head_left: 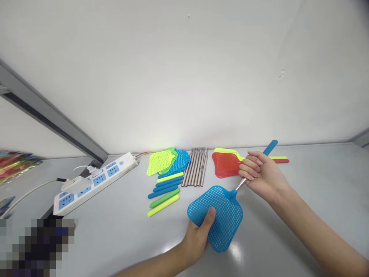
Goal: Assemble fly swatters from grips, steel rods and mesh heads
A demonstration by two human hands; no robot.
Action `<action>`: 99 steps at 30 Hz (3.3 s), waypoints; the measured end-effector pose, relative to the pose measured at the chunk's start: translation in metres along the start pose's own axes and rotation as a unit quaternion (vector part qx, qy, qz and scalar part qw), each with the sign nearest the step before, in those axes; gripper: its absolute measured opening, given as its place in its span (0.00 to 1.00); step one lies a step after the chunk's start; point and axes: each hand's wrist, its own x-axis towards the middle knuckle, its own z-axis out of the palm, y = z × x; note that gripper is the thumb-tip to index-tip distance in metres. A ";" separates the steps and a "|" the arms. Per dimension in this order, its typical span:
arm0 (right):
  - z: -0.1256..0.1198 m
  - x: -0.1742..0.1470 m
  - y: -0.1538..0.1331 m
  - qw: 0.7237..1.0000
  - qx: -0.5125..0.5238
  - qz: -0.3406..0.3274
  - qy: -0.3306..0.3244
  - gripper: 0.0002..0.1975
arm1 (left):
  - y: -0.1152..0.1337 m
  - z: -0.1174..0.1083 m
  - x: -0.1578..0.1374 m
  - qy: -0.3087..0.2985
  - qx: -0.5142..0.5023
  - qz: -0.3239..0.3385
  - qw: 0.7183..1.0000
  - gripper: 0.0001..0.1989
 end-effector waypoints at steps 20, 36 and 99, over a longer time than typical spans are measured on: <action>-0.004 0.005 0.004 1.000 0.004 0.004 0.003 0.19 | 0.000 -0.003 0.002 0.001 0.012 0.000 1.000 0.17; -0.008 0.005 0.022 0.998 0.038 -0.057 0.005 0.20 | -0.001 -0.006 0.005 0.048 0.053 0.029 0.997 0.21; -0.018 0.006 0.043 0.986 0.060 -0.154 0.012 0.21 | 0.028 0.006 0.020 0.094 -0.034 -0.053 0.994 0.17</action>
